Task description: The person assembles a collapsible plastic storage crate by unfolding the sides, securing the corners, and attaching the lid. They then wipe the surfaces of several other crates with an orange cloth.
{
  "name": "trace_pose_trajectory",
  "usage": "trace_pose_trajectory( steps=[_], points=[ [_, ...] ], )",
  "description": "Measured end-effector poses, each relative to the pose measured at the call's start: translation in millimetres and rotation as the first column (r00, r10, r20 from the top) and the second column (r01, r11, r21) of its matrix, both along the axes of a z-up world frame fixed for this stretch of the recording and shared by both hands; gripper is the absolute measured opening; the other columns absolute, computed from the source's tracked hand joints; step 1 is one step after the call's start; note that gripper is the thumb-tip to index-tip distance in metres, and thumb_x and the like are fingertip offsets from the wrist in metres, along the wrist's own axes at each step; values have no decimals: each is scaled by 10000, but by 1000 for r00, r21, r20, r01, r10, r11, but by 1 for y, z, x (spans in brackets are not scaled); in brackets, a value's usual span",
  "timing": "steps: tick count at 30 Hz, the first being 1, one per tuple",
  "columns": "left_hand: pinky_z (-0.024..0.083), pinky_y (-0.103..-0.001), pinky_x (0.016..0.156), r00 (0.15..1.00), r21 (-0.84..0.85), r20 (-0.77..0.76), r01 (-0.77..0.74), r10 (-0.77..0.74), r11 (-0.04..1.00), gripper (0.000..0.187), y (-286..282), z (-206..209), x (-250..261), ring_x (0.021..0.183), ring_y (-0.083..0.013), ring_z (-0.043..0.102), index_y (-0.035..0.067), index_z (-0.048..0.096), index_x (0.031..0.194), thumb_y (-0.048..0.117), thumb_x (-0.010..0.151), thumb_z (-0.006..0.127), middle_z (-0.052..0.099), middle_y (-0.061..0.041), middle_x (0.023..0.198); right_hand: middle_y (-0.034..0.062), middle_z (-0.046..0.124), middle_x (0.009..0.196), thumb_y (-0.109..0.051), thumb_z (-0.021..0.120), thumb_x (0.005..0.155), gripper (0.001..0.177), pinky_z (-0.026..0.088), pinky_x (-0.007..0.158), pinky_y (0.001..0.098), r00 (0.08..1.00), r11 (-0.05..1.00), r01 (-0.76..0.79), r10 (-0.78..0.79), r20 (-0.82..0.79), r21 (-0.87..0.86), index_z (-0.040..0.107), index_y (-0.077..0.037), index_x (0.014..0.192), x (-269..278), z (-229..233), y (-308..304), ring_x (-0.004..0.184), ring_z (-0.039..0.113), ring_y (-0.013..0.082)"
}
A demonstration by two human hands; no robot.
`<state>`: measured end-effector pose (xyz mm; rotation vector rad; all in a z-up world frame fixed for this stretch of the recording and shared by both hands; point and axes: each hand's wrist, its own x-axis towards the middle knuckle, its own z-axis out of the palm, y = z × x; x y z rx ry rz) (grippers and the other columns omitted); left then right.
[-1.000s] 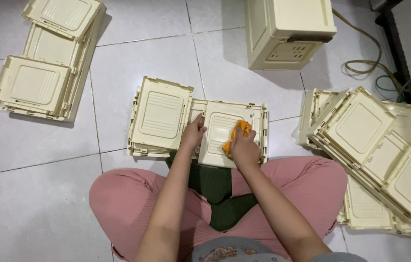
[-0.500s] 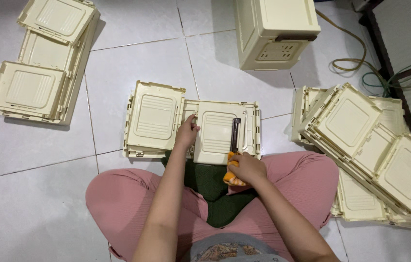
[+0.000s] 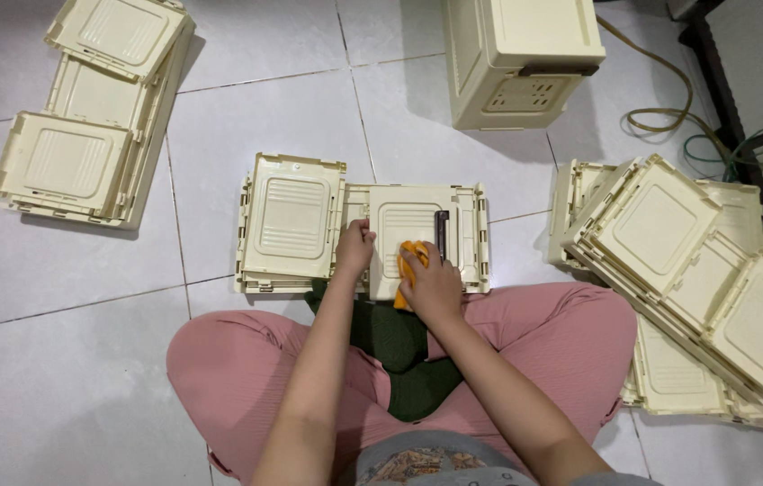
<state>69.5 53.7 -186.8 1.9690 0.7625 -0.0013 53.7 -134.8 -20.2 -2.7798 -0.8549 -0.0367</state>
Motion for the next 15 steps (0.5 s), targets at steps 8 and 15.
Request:
trace_pose_trajectory(
  steps=[8, 15],
  points=[
    [541, -391, 859, 1000, -57, 18, -2, 3, 998, 303, 0, 6, -1, 959, -268, 706, 57, 644, 1232, 174, 953, 661, 741, -94, 1024, 136, 469, 1528, -209, 804, 702, 668, 558, 738, 413, 965, 880, -191, 87, -248, -434, 619, -232, 1344, 32, 21, -16, 800, 735, 268],
    [552, -380, 861, 998, -70, 68, -11, 16, 998, 299, 2, 2, -5, 942, -256, 713, 53, 653, 1217, 182, 949, 672, 738, -92, 1003, 146, 543, 1315, -224, 781, 781, 624, 546, 808, 426, 922, 902, -9, -160, -354, -431, 603, -236, 1379, 46, 11, -39, 903, 708, 309]
  ],
)
